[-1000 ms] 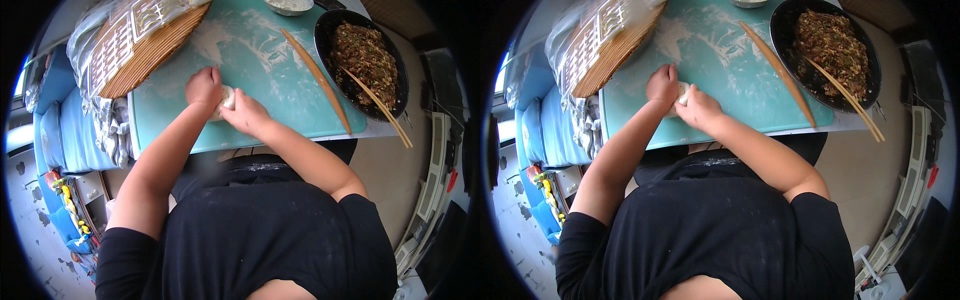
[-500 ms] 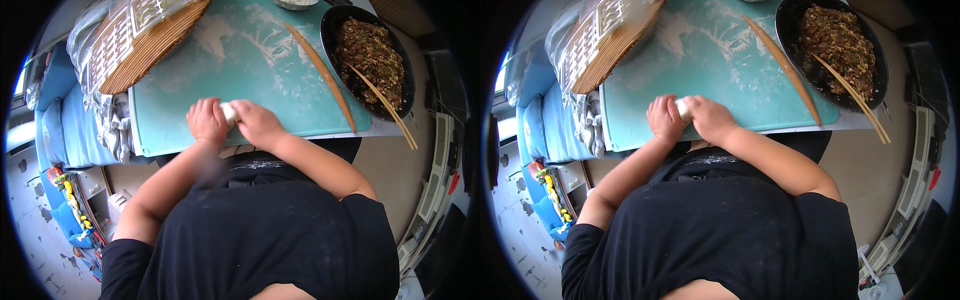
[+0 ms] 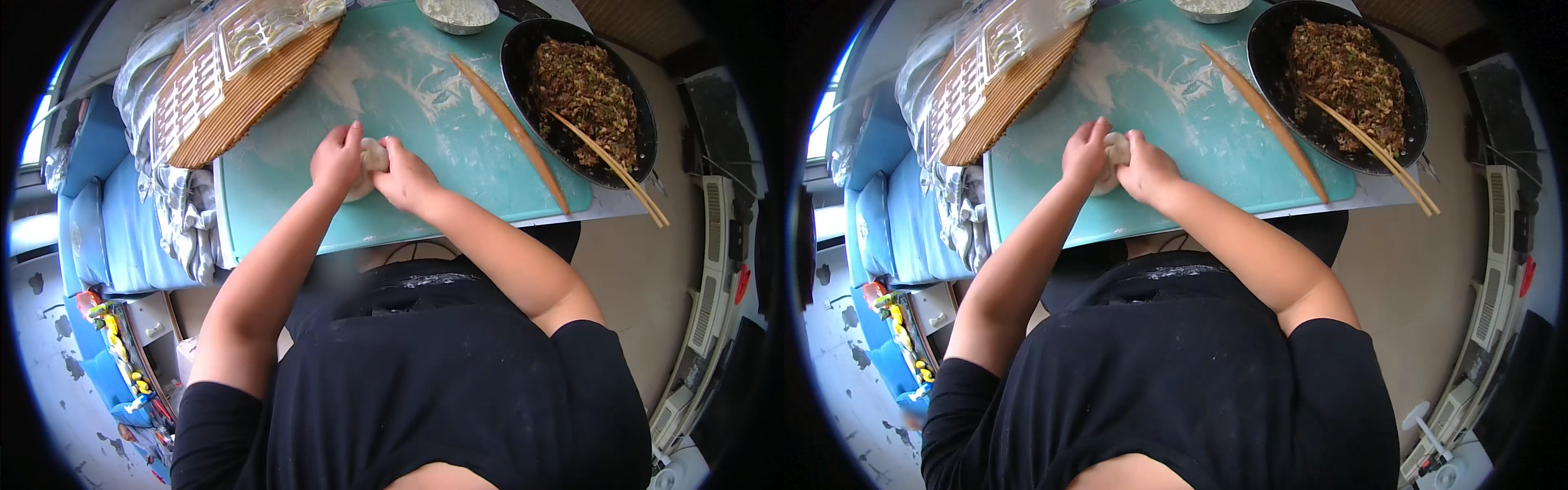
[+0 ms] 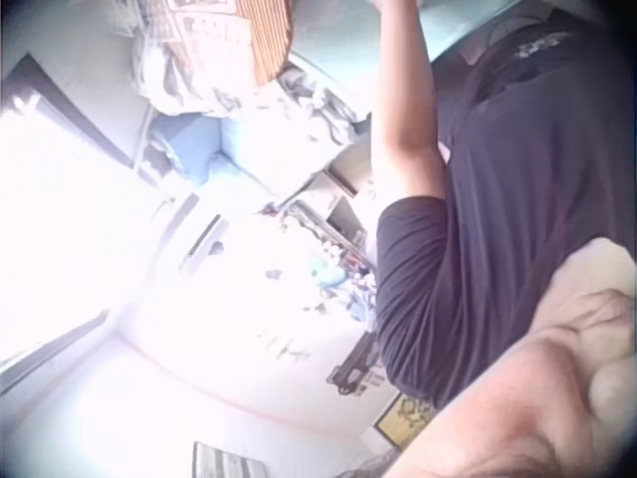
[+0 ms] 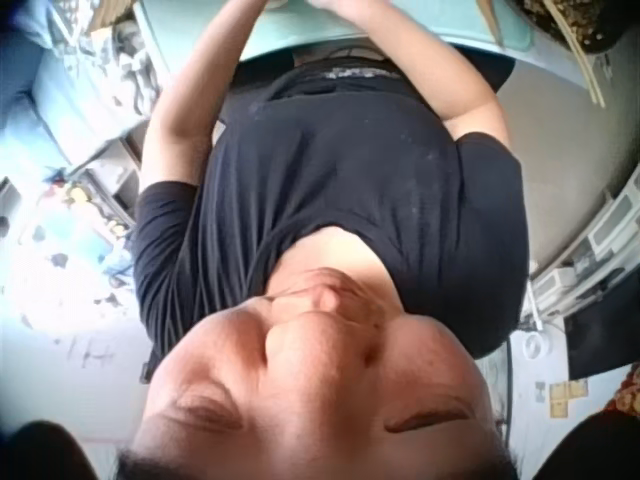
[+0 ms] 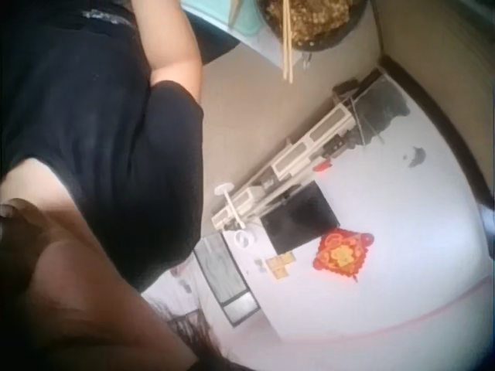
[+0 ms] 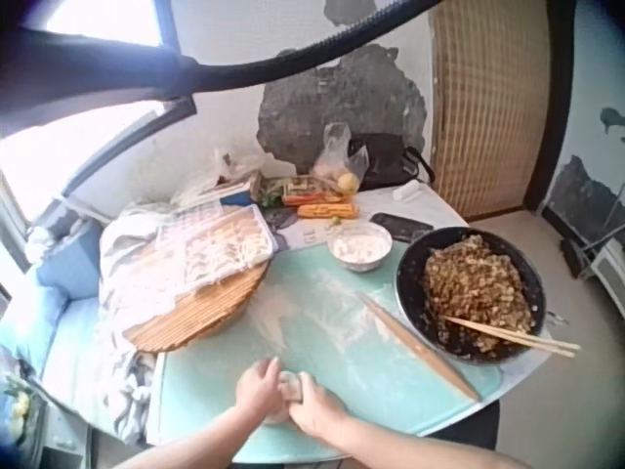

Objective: The person folds a dumpling wrapper around a filling and places it on a tray. They then retrieve a large piece of dough from a bowl, knead it on a floured cutting board, and roll it into a long, thin log using their hands.

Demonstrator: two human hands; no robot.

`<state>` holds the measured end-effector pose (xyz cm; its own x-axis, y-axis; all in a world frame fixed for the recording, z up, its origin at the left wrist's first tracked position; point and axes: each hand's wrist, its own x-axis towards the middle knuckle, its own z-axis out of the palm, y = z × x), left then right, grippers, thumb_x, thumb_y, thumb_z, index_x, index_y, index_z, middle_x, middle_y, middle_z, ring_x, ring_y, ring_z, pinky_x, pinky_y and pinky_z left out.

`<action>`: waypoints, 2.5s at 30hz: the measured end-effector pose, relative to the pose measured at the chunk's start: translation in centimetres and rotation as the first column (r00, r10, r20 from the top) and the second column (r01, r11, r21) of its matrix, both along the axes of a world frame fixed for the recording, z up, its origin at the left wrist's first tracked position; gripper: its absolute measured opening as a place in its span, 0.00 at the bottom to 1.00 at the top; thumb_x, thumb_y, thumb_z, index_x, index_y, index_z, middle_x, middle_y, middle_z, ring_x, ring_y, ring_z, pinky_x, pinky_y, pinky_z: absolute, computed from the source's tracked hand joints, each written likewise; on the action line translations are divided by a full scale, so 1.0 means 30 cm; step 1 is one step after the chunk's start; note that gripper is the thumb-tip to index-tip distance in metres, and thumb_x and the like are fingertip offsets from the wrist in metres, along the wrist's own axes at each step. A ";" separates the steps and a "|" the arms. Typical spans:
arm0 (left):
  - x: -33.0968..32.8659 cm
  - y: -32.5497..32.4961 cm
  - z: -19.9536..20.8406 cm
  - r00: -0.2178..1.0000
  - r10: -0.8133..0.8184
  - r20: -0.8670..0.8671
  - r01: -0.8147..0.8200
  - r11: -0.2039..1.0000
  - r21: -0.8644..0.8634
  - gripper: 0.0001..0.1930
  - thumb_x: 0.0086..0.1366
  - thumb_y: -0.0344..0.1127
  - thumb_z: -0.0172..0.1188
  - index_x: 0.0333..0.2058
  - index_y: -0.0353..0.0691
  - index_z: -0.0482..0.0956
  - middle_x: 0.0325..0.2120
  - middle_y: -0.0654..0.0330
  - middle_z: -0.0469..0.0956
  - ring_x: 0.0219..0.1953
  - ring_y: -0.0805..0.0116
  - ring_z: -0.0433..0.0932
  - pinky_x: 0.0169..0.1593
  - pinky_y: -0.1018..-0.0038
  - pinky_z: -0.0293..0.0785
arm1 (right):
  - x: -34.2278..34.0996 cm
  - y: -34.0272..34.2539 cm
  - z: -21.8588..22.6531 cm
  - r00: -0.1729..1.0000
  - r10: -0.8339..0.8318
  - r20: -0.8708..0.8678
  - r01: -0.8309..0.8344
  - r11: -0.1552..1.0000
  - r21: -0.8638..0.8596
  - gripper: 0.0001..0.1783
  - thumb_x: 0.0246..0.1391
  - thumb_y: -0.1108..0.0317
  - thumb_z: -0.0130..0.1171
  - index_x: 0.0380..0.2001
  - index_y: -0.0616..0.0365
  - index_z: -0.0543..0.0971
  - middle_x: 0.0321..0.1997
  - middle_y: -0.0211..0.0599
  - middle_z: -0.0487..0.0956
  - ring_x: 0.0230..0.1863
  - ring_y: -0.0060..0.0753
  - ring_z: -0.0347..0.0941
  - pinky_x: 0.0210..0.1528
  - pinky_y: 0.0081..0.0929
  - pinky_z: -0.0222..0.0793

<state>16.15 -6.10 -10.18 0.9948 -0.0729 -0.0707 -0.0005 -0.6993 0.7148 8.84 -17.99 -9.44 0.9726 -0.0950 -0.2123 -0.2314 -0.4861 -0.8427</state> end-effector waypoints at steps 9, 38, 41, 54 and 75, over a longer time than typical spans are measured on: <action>-0.203 0.136 -0.039 0.906 -0.038 0.421 -0.035 0.986 0.165 0.11 0.61 0.38 0.46 0.30 0.44 0.77 0.29 0.57 0.77 0.33 0.54 0.74 0.41 0.62 0.67 | -0.117 0.082 -0.067 0.829 0.253 0.499 -0.165 0.963 -0.215 0.20 0.49 0.72 0.50 0.48 0.54 0.66 0.36 0.45 0.71 0.29 0.49 0.72 0.33 0.41 0.69; -0.048 0.047 -0.029 0.856 -0.254 0.450 0.099 0.936 0.339 0.11 0.60 0.38 0.47 0.26 0.45 0.78 0.26 0.58 0.77 0.33 0.55 0.74 0.39 0.63 0.67 | -0.111 0.028 -0.045 0.973 0.095 0.211 -0.084 0.995 -0.057 0.29 0.49 0.67 0.53 0.55 0.58 0.60 0.42 0.49 0.73 0.40 0.51 0.72 0.41 0.41 0.70; 0.072 0.010 -0.037 0.849 -0.306 0.432 0.151 0.922 0.356 0.11 0.58 0.41 0.48 0.24 0.44 0.77 0.26 0.58 0.77 0.32 0.53 0.74 0.38 0.60 0.67 | -0.066 -0.013 -0.017 0.998 0.054 0.022 -0.054 0.998 -0.021 0.33 0.47 0.62 0.58 0.55 0.63 0.60 0.37 0.45 0.76 0.36 0.44 0.74 0.39 0.34 0.71; -0.017 0.065 0.144 0.913 0.015 -0.408 -0.218 0.863 -0.456 0.18 0.62 0.48 0.54 0.32 0.35 0.76 0.28 0.62 0.73 0.30 0.69 0.72 0.36 0.72 0.70 | -0.066 0.100 0.003 0.956 0.033 0.292 -0.080 0.985 0.152 0.27 0.46 0.71 0.55 0.51 0.58 0.62 0.45 0.52 0.72 0.40 0.52 0.72 0.40 0.39 0.69; 0.048 0.009 0.011 0.996 -0.046 0.079 0.030 0.981 0.192 0.20 0.63 0.51 0.46 0.35 0.42 0.79 0.34 0.53 0.78 0.39 0.50 0.75 0.43 0.63 0.71 | 0.043 0.020 -0.005 0.963 0.050 -0.266 0.071 0.902 0.426 0.23 0.57 0.61 0.49 0.53 0.60 0.61 0.37 0.49 0.77 0.19 0.37 0.75 0.24 0.34 0.71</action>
